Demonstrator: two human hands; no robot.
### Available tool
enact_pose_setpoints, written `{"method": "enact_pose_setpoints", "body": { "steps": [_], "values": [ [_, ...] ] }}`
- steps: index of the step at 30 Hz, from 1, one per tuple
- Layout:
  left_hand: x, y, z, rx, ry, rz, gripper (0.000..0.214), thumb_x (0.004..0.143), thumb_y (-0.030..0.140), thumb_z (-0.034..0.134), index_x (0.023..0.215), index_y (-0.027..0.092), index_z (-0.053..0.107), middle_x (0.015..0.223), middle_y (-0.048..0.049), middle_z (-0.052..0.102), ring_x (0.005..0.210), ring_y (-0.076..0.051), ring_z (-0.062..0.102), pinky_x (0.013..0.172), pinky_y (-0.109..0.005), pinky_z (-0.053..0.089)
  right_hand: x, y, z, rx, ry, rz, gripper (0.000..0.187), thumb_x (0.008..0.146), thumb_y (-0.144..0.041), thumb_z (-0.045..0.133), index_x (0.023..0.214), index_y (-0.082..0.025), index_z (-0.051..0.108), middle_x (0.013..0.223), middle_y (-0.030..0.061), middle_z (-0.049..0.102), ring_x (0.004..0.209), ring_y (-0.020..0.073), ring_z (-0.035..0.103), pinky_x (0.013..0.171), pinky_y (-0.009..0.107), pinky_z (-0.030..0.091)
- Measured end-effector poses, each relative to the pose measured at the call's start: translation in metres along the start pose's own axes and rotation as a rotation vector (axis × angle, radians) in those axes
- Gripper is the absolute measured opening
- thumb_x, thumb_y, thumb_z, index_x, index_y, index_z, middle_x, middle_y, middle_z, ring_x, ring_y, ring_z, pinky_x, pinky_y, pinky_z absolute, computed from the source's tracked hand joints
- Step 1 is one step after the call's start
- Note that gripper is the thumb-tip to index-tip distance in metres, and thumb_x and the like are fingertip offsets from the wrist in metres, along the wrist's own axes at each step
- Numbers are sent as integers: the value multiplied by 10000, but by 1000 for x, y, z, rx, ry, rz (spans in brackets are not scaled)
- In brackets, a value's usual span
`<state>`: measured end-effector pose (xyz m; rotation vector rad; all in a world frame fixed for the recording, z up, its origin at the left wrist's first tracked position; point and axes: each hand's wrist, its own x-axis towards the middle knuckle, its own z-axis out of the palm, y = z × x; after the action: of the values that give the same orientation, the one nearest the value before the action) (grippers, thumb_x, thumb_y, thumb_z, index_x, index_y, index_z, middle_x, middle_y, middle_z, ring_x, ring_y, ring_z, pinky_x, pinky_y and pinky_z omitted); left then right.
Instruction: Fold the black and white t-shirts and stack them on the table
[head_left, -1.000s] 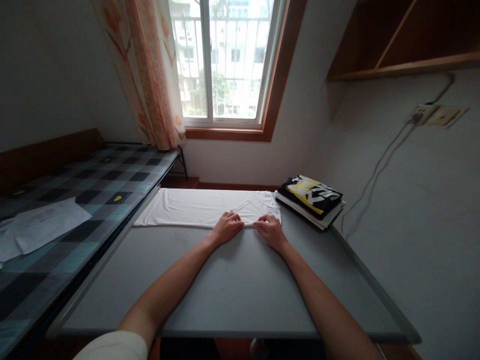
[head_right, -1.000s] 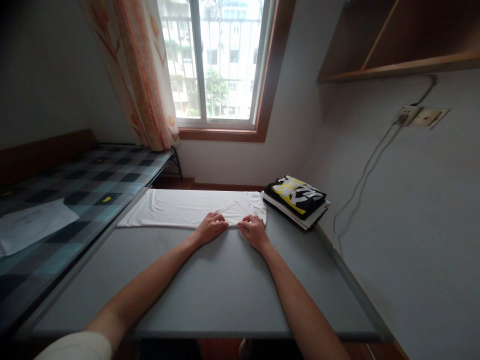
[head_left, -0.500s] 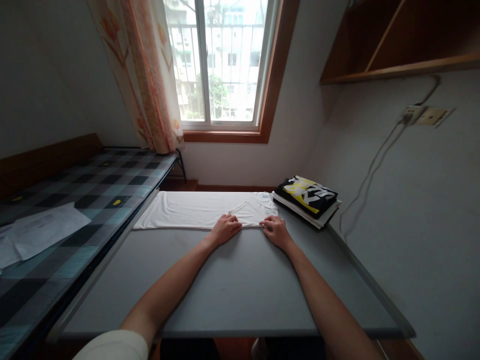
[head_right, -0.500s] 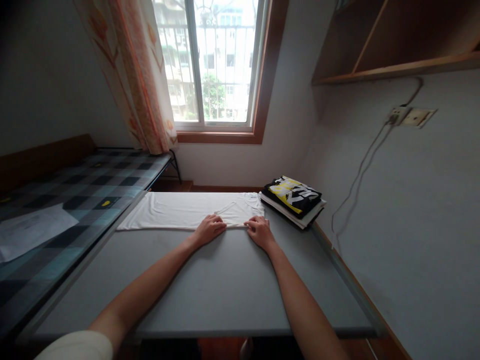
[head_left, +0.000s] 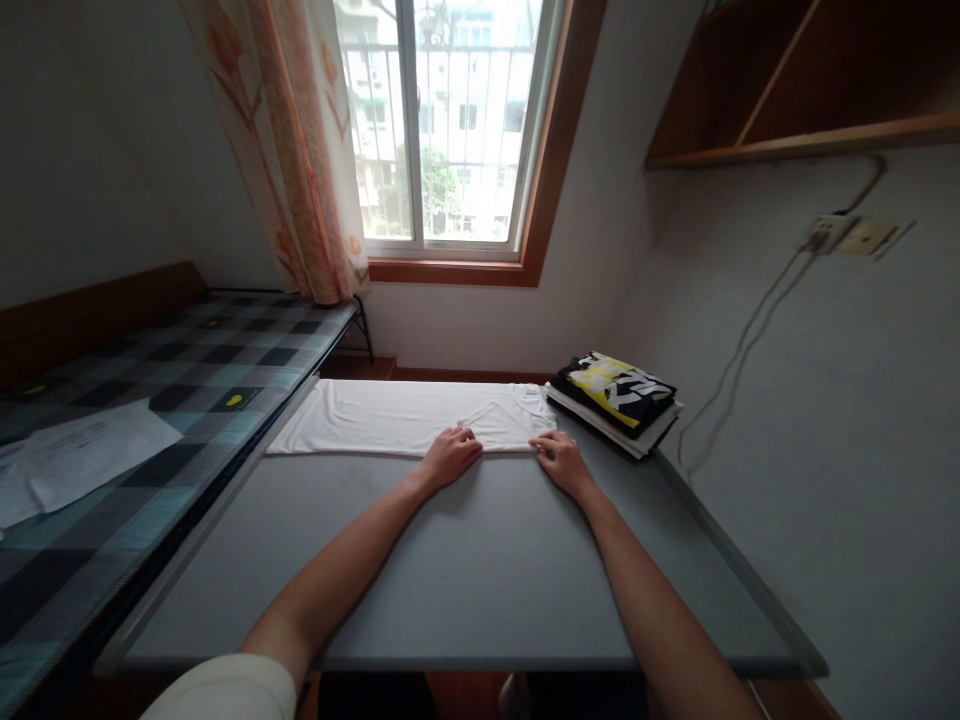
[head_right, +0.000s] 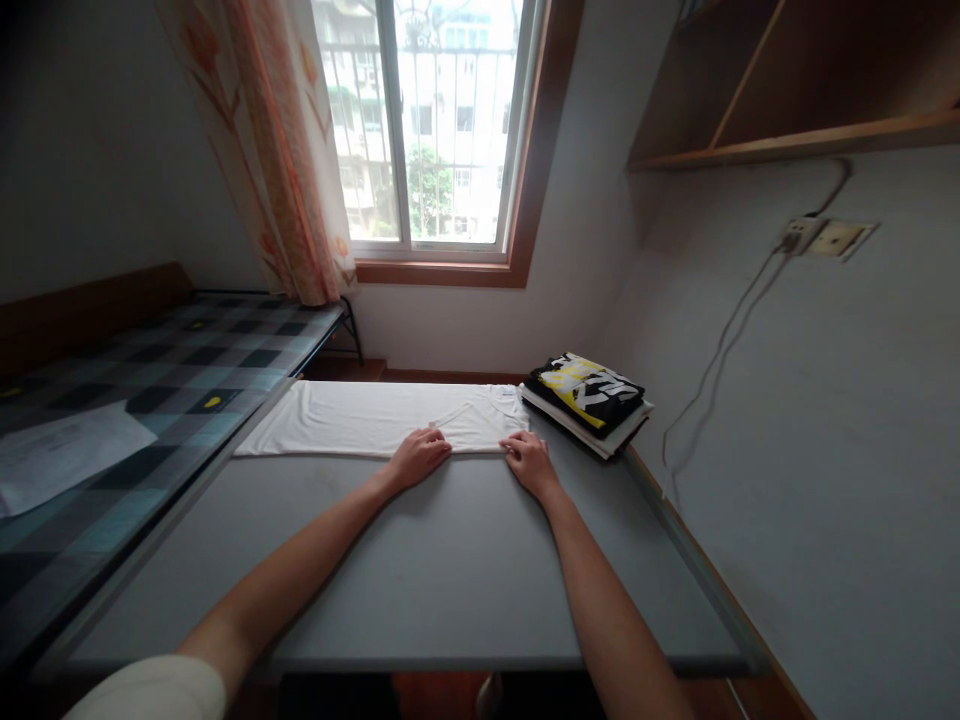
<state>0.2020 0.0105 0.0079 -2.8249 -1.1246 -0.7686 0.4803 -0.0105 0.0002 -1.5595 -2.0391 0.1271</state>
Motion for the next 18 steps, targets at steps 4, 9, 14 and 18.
{"method": "enact_pose_setpoints", "body": {
  "steps": [4,9,14,18],
  "values": [
    [0,-2,2,22,5,4,272,963,318,454,881,227,696,923,-44,647,825,-154,577,767,-291,433,0,4,-3,9,-17,4,335,741,-92,528,954,-242,738,1040,56,679,1010,229,566,877,376,396],
    [-1,-4,4,17,27,-6,255,955,310,471,855,221,688,901,-42,640,818,-153,577,767,-290,434,1,11,-3,112,-7,-23,298,741,-127,539,938,-220,744,1011,64,673,988,212,588,903,359,434],
    [-6,-6,-10,123,-29,22,175,927,324,529,905,223,670,925,-56,639,856,-180,574,774,-310,419,1,13,-1,150,29,-32,263,770,-173,538,922,-215,749,990,71,670,973,212,599,923,371,447],
    [-26,-21,-34,232,-89,-26,153,916,264,525,958,221,666,935,-77,646,882,-203,573,790,-333,411,1,15,1,171,43,-51,262,777,-186,530,915,-214,750,977,71,666,961,210,600,917,371,453]
  ]
}}
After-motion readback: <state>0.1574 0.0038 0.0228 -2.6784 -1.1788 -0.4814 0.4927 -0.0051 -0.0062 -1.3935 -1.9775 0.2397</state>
